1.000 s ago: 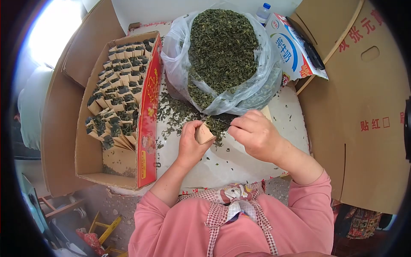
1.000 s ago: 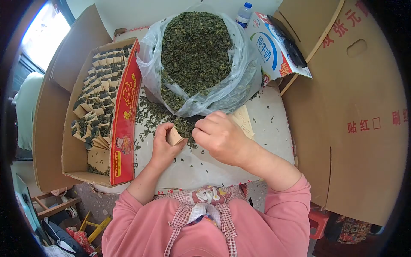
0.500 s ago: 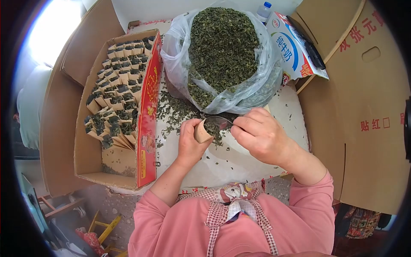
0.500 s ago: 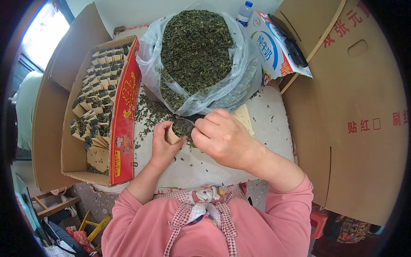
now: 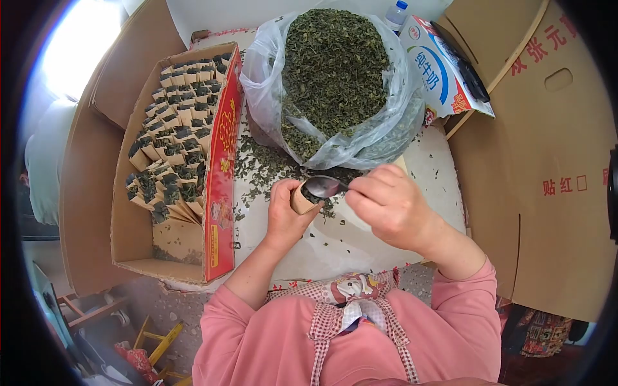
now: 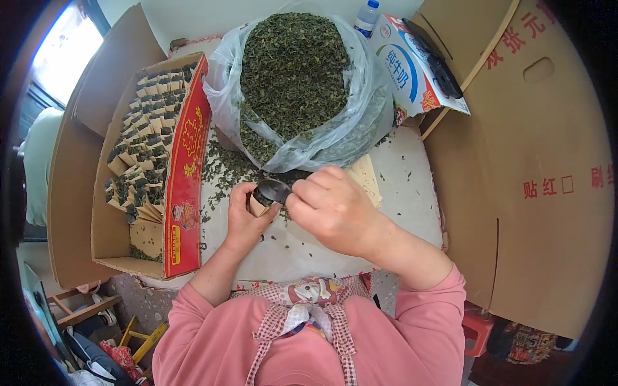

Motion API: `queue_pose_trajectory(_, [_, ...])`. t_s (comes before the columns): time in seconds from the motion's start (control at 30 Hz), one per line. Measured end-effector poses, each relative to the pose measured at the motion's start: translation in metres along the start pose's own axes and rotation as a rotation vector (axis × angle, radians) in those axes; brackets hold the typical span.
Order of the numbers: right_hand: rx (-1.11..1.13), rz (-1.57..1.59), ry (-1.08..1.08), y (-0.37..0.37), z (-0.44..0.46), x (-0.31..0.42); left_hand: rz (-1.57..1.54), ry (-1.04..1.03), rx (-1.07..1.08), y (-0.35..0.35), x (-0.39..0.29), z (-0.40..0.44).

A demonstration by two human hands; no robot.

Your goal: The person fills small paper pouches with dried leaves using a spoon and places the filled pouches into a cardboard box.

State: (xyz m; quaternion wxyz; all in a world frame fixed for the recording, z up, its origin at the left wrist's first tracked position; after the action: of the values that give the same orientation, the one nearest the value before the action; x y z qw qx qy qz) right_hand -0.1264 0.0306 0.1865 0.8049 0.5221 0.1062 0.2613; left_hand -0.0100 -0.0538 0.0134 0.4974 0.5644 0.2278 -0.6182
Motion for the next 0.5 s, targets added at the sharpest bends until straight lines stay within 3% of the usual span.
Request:
queue_pose_trajectory(0.17, [-0.158,-0.017,-0.145,0.015,-0.013,-0.008,-0.144,0.065,0.003,-0.002,0.011,-0.003])
queue_pose_trajectory(0.27, [-0.157,0.050,-0.260,0.005,-0.028,-0.013,-0.330,0.096,-0.022,-0.003,0.020,-0.007])
queue_pose_trajectory(0.5, [-0.117,0.271,-0.563,-0.029,-0.072,-0.029,-0.311,0.205,-0.083,0.009,0.025,-0.004])
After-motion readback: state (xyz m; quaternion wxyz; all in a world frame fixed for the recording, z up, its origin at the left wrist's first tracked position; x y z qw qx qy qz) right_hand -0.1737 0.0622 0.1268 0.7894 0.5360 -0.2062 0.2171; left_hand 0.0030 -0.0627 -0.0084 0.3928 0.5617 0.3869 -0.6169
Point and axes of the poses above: each hand's wrist, its own z-axis towards the middle knuckle, its own y-axis out of the back of the hand, x = y × z, the point moved 6 cm from there along z, towards the middle knuckle, and after that the axes turned 1 degree about y, right-handed, at the moved point
